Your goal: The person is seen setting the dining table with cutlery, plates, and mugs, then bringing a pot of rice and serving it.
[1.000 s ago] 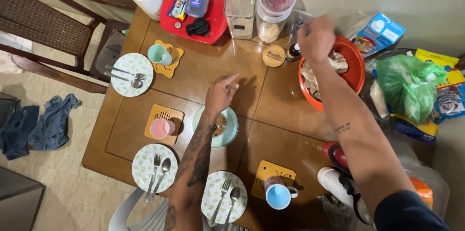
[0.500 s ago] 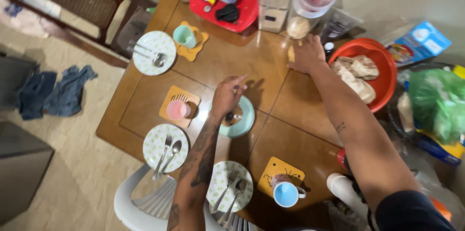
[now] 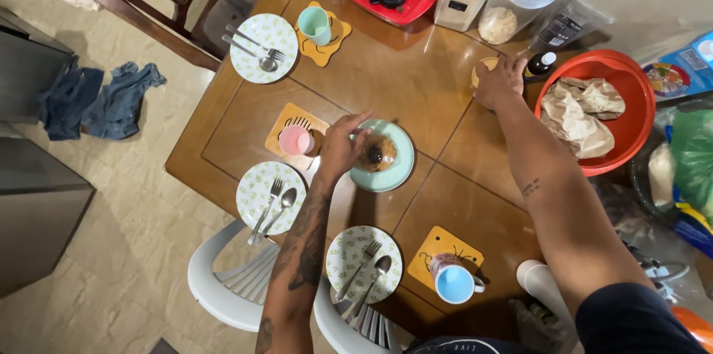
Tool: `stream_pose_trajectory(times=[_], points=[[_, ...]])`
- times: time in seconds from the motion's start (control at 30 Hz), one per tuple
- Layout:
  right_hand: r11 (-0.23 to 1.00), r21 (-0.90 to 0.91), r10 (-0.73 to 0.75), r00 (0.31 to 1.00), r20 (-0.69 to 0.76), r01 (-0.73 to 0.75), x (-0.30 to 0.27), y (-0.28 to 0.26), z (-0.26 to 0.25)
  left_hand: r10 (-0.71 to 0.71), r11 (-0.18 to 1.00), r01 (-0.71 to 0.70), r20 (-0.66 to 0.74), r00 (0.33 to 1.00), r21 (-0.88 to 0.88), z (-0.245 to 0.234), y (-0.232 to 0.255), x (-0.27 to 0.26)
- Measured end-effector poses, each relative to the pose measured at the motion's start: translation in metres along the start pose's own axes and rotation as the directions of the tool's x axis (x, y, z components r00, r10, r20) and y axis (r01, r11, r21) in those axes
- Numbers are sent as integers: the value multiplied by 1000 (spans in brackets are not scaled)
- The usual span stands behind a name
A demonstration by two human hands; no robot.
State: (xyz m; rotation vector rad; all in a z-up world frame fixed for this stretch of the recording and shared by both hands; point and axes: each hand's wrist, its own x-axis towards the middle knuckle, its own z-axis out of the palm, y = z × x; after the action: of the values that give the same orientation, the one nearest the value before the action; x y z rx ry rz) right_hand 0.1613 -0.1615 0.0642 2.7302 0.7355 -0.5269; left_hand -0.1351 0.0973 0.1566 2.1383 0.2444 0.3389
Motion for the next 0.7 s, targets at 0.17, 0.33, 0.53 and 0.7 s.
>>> stream_pose_trajectory(times=[0.17, 0.33, 0.53, 0.7], points=[[989, 144, 15, 1000, 8, -16, -2, -2, 14, -17, 1000, 17, -3, 1000, 10, -4, -3, -10], [985, 171, 31, 996, -78, -17, 21, 7, 54, -25, 1000, 25, -28, 999, 0, -20, 7, -20], [998, 37, 58, 962, -266, -49, 42, 13, 78, -95, 995, 93, -32, 995, -41, -36, 8, -35], [977, -195, 30, 963, -268, -85, 10, -15, 56, -151, 986, 148, -31, 988, -78, -33, -2, -41]])
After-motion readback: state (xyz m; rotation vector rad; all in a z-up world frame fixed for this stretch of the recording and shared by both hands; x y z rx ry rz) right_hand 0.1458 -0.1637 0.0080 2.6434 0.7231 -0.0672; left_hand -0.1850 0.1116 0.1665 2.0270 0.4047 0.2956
